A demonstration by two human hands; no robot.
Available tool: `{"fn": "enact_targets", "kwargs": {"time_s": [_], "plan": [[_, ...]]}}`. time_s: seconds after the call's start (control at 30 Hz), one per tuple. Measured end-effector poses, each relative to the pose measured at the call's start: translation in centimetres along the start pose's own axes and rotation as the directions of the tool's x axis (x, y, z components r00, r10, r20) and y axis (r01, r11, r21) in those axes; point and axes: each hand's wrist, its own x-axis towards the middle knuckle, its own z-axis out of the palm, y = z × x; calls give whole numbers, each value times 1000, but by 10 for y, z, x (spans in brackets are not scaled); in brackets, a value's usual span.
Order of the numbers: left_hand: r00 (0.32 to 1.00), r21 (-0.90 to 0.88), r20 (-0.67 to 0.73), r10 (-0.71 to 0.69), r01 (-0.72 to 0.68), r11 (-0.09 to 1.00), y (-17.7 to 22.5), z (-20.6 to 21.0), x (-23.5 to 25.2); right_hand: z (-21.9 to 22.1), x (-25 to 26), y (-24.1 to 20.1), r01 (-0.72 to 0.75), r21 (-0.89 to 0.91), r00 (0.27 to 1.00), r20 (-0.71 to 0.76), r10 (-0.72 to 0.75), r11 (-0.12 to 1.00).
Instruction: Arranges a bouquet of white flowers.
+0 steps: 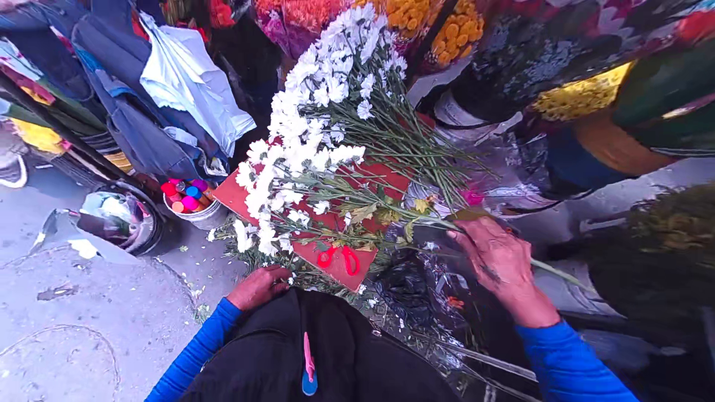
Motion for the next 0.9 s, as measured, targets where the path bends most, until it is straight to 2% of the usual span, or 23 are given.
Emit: {"fn": "enact_targets", "kwargs": {"time_s": [0.07, 0.13, 0.27, 0.33, 0.4, 0.5, 0.57, 0.63, 0.7, 0.83, 0.9], "plan": [[999, -3, 24, 36, -36, 999, 5, 0, 7, -29, 1, -6, 11, -60, 996, -87, -17, 998], [998, -12, 30, 49, -49, 999, 9, -2, 13, -45, 2, -14, 0, -13, 993, -122, -1, 1000], [998, -84, -30, 53, -56, 995, 13, -4, 29, -50, 9, -30, -120, 310, 983, -93, 156, 943], [996, -94, -77, 44, -51, 994, 15, -9, 34, -52, 8, -41, -243, 527, 958, 0, 285, 815], [990, -84, -135, 28, -39, 996, 18, -18, 40, -47, 4, -58, -342, 737, 918, 129, 376, 583], [973, -118, -232, 15, -43, 992, 21, -35, 44, -33, -7, -87, -430, 859, 860, 297, 415, 278], [959, -248, -282, 12, -85, 965, 28, -43, 41, -23, -14, -107, -438, 884, 836, 333, 436, 165], [942, -456, -334, 34, -194, 869, 42, -51, 39, -7, -20, -126, -402, 908, 841, 314, 440, 121], [929, -620, -357, 100, -315, 718, 62, -60, 39, 10, -23, -147, -348, 933, 852, 272, 446, 94], [926, -801, -336, 174, -378, 464, 111, -72, 54, 41, -23, -185, -206, 955, 860, 72, 504, 214], [917, -878, -361, 166, -395, 270, 129, -72, 68, 56, -23, -197, -152, 943, 847, -29, 531, 294]]}}
